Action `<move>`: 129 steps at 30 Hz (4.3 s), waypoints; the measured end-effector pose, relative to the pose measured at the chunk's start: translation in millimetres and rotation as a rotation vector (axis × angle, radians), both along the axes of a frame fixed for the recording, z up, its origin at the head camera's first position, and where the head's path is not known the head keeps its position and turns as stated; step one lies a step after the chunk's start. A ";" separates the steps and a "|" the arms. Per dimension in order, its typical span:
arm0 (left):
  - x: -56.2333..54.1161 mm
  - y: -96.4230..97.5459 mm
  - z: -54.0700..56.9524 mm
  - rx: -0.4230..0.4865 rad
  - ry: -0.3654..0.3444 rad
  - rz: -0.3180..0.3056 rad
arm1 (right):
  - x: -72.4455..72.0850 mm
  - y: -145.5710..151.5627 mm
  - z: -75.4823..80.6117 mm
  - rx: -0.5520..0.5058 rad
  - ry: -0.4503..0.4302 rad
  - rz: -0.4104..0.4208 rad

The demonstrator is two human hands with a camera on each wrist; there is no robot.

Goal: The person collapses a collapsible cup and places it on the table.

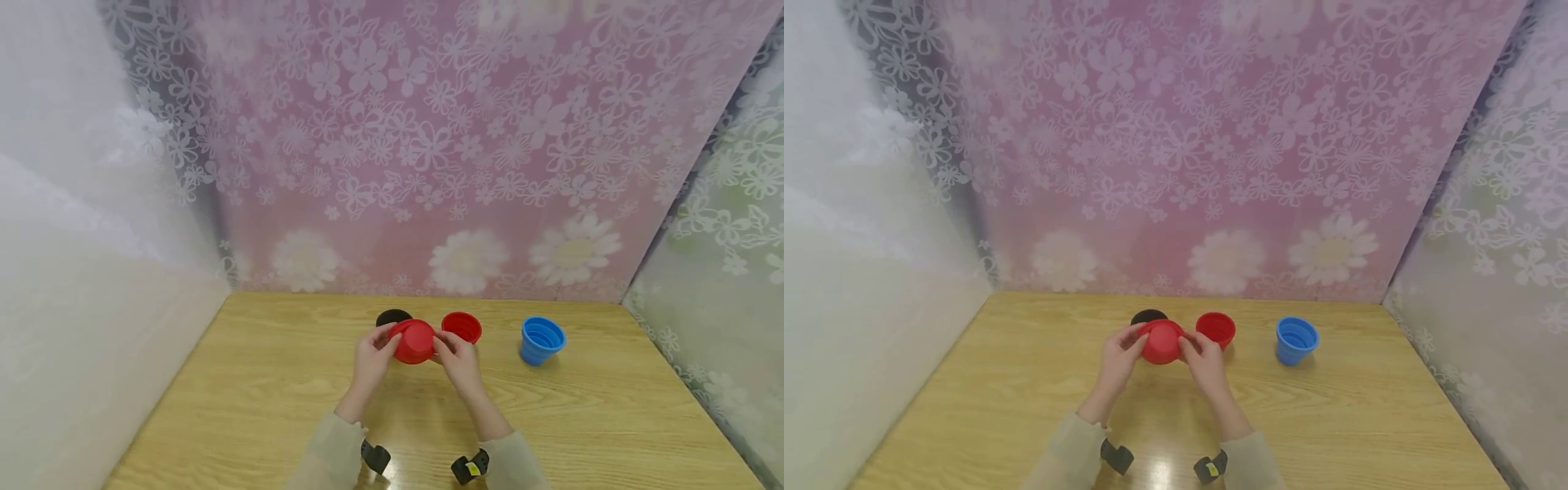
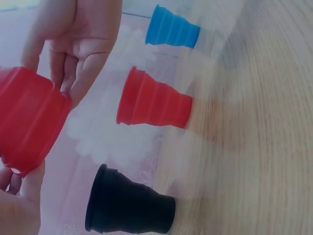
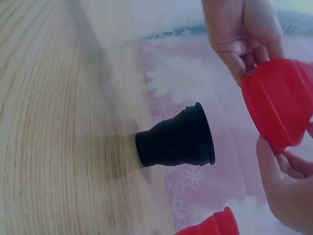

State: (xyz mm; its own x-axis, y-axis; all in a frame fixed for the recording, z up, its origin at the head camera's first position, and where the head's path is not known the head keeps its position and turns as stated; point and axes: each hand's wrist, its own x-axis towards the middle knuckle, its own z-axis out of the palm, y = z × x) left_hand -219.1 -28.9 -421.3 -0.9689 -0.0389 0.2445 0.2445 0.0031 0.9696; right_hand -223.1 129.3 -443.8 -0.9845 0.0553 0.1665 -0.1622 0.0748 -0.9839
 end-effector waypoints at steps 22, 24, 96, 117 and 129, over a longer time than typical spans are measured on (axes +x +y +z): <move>-6.3 1.5 -7.5 0.274 -0.172 -0.162 | 1.6 3.5 2.6 -0.086 0.009 -0.033; -9.2 0.6 -12.8 0.286 -0.168 -0.186 | 0.9 3.0 3.2 -0.094 0.005 -0.045; -15.4 -19.7 -8.0 0.157 -0.251 -0.378 | -2.8 13.1 -6.9 -0.056 -0.023 0.117; -33.6 -25.9 -28.6 0.008 -0.306 -0.540 | 3.7 20.7 13.7 0.110 0.011 0.429; -23.6 -10.0 -23.4 0.396 -0.289 -0.445 | -4.8 11.6 0.5 -0.286 -0.084 0.120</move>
